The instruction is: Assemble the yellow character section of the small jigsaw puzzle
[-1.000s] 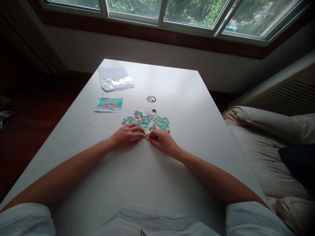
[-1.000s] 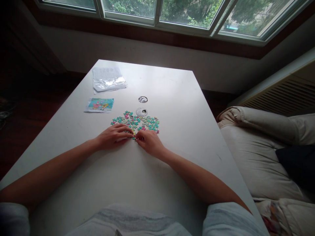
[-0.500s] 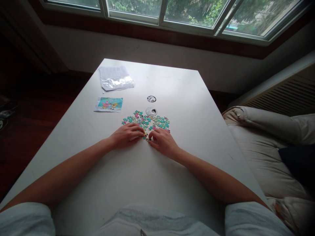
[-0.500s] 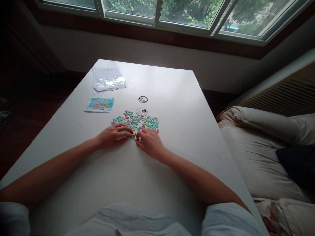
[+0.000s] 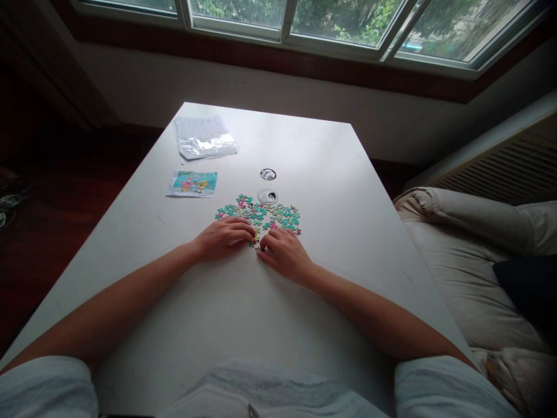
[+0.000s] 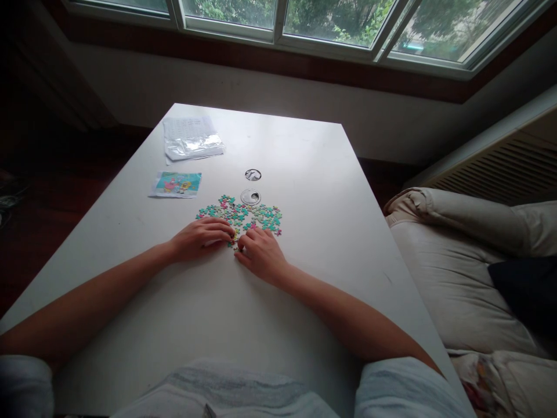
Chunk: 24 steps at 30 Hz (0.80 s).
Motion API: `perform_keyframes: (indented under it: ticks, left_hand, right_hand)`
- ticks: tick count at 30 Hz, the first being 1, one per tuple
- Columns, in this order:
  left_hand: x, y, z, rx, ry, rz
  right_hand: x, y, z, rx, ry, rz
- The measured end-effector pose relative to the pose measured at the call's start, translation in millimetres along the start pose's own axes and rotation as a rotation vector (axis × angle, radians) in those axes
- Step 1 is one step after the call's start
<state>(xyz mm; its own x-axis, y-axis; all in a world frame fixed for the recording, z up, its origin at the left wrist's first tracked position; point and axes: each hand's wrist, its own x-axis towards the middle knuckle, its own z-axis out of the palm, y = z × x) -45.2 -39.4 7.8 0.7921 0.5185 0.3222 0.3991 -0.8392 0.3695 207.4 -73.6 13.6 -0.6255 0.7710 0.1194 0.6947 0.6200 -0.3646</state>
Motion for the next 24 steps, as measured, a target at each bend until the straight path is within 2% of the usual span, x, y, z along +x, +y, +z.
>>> perform_keyframes:
  ticks: [10, 24]
  left_hand:
    - [-2.3, -2.6, -0.2, 0.075, 0.049, -0.070]
    - [-3.7, -6.5, 2.2, 0.061, 0.068, -0.030]
  right_hand:
    - [-2.1, -4.2, -2.7, -0.049, -0.012, 0.009]
    - [0.0, -0.4, -5.4, -0.016, -0.042, 0.027]
